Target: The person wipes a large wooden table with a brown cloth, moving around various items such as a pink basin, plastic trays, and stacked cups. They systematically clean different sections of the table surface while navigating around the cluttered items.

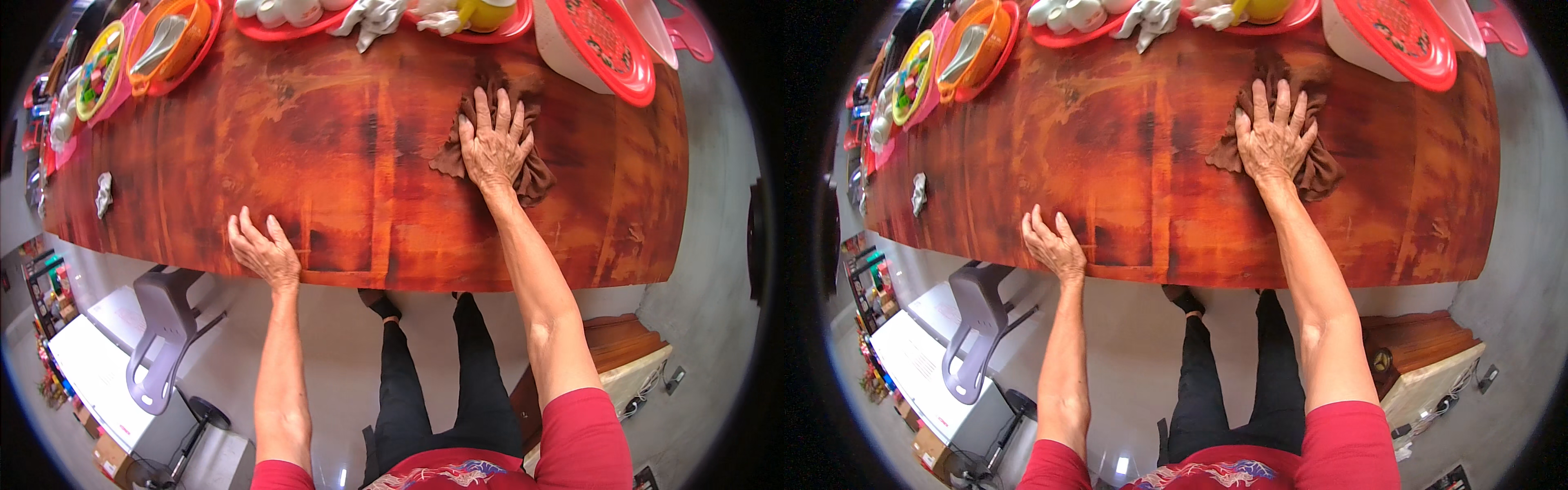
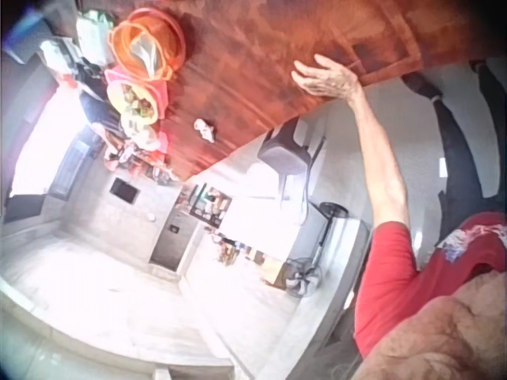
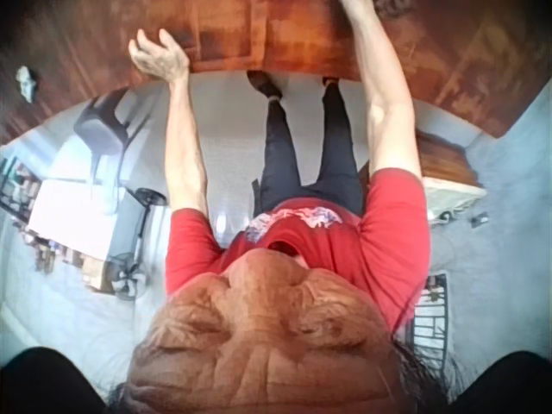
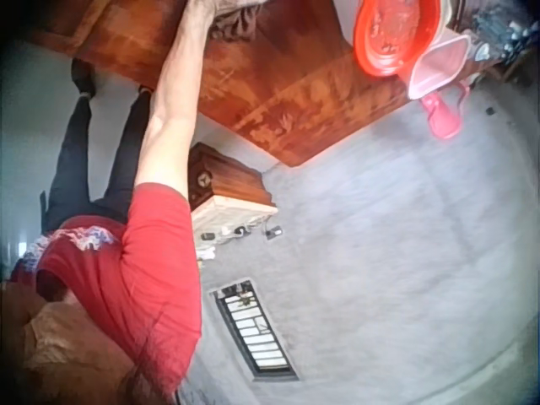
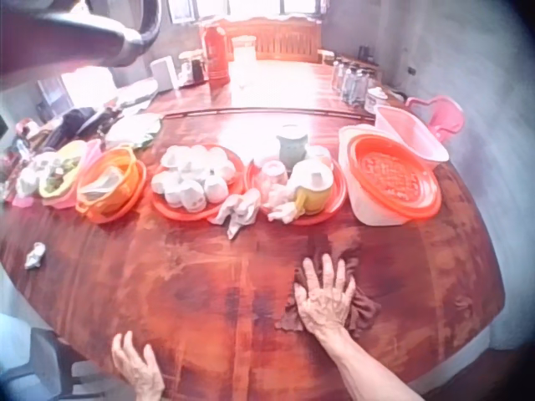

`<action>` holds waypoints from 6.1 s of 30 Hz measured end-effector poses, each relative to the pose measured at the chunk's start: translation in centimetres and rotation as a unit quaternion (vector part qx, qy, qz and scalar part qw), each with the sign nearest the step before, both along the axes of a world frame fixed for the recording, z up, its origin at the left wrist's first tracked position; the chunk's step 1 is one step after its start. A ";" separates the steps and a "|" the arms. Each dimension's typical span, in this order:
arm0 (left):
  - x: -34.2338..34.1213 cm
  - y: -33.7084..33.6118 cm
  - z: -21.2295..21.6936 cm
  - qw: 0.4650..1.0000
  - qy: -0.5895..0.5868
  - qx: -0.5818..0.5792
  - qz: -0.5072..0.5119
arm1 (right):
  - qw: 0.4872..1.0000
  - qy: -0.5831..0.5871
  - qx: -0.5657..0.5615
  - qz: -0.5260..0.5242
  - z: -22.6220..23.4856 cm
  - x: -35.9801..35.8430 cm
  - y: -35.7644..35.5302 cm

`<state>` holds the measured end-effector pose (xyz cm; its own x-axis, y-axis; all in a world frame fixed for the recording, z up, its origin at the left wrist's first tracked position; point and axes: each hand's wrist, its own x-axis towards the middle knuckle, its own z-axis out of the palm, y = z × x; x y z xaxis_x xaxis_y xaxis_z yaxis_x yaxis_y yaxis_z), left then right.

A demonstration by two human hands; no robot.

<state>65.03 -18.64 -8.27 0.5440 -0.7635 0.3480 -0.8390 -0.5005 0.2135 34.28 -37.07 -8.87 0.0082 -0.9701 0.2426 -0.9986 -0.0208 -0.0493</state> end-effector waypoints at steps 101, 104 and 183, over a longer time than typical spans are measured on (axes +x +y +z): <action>1.2 0.4 0.7 0.995 0.066 0.058 0.050 | 0.922 -0.027 0.032 0.385 2.0 27.2 -2.7; 1.1 0.6 0.7 0.993 0.084 0.069 0.049 | 0.926 -0.015 0.009 0.378 1.1 30.6 -4.7; 18.7 2.3 -0.4 0.966 0.070 -0.021 0.247 | 0.932 0.005 0.036 0.360 1.7 36.1 0.5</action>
